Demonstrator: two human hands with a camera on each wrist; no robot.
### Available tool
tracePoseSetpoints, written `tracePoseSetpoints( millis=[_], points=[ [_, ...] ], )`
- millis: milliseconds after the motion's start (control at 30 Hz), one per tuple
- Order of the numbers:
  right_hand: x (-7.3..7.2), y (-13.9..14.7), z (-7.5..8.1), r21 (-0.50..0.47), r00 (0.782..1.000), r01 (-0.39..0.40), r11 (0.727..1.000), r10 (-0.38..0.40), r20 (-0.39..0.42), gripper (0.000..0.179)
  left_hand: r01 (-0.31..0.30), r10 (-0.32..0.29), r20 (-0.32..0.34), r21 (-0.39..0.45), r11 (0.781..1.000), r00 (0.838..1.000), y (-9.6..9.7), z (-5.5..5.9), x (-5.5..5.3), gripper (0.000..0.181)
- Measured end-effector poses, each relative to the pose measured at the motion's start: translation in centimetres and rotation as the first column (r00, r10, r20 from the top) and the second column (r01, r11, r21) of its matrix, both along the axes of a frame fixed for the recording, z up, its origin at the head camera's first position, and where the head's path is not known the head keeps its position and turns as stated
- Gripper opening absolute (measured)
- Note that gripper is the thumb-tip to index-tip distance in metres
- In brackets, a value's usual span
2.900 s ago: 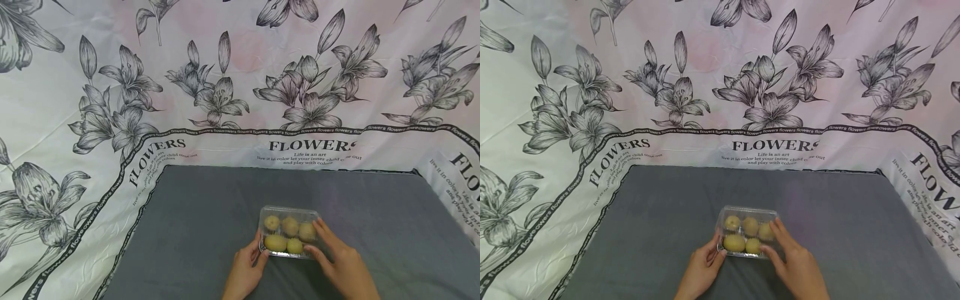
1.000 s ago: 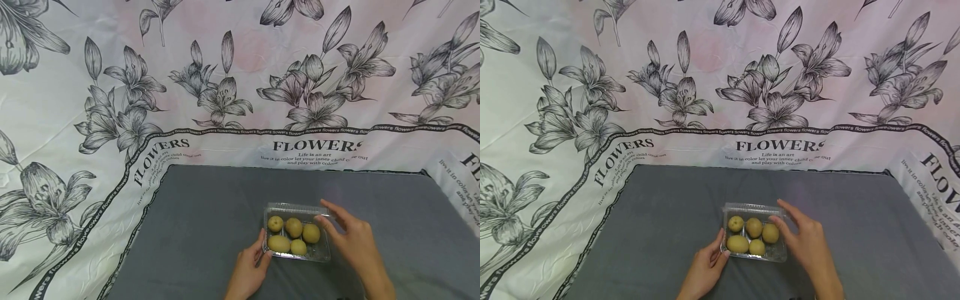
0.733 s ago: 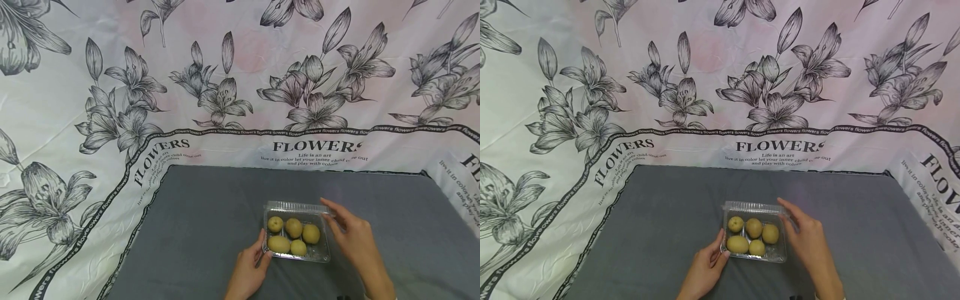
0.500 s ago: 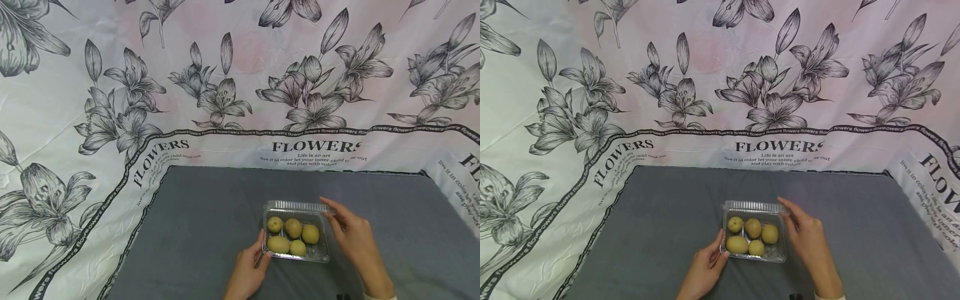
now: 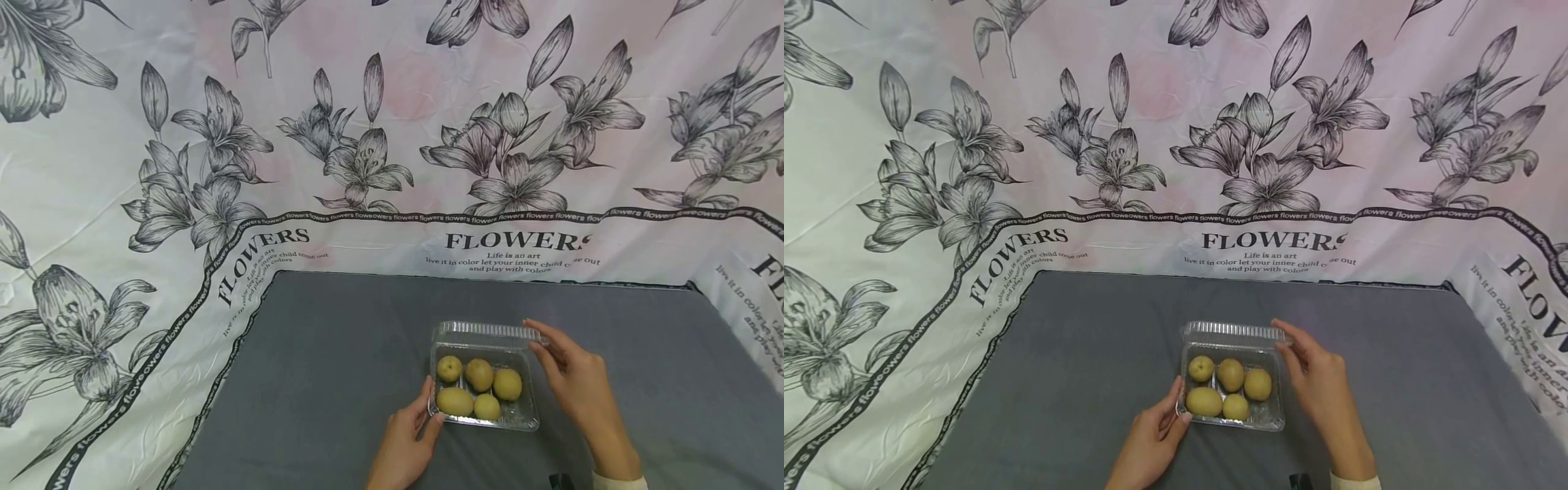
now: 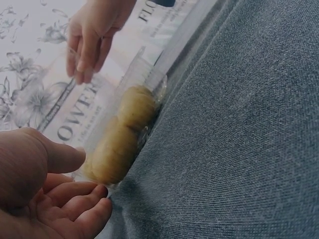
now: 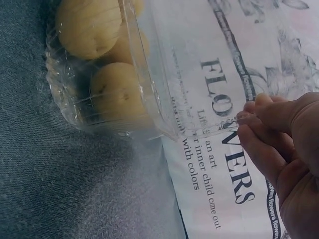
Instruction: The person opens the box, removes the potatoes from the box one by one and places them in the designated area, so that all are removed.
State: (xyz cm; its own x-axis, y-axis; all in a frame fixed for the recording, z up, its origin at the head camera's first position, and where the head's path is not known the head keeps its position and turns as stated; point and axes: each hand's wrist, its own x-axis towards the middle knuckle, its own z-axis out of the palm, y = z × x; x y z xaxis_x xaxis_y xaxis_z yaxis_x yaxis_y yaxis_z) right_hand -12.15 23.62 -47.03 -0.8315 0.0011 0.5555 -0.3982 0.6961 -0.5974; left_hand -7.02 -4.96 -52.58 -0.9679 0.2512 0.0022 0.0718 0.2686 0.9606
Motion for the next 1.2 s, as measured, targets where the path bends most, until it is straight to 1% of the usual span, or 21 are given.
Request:
tracePoseSetpoints(
  millis=[167,400,600,800,1033,1200],
  points=[
    [-0.4,0.2,-0.2,-0.001,1.000,0.006,1.000,-0.006,0.005,0.051,0.000,0.000,0.008,0.001,1.000,1.000,0.0,0.0,0.0,0.061],
    [-0.7,0.4,-0.3,0.014,0.999,0.026,1.000,-0.026,0.033,0.047,0.008,-0.008,0.051,0.004,1.000,0.999,0.0,0.1,-0.1,0.062],
    [-1.2,0.5,-0.2,0.006,0.999,0.032,0.999,-0.032,0.023,0.046,0.007,-0.007,0.044,0.001,1.000,0.999,0.0,0.1,-0.1,0.062],
    [-1.7,0.6,-0.1,0.026,0.999,0.023,0.999,-0.024,0.024,0.045,0.001,-0.002,0.041,0.010,1.000,0.999,0.0,0.1,-0.1,0.062],
    [-2.2,0.7,0.3,0.025,0.997,0.008,1.000,-0.010,0.073,0.042,0.006,-0.006,0.048,0.009,1.000,0.999,0.0,0.1,-0.1,0.062],
    [-2.5,0.8,0.6,0.046,0.995,-0.014,0.999,0.009,0.104,0.041,0.010,-0.010,0.059,0.000,1.000,0.998,-0.1,0.1,-0.1,0.063]
  ],
)
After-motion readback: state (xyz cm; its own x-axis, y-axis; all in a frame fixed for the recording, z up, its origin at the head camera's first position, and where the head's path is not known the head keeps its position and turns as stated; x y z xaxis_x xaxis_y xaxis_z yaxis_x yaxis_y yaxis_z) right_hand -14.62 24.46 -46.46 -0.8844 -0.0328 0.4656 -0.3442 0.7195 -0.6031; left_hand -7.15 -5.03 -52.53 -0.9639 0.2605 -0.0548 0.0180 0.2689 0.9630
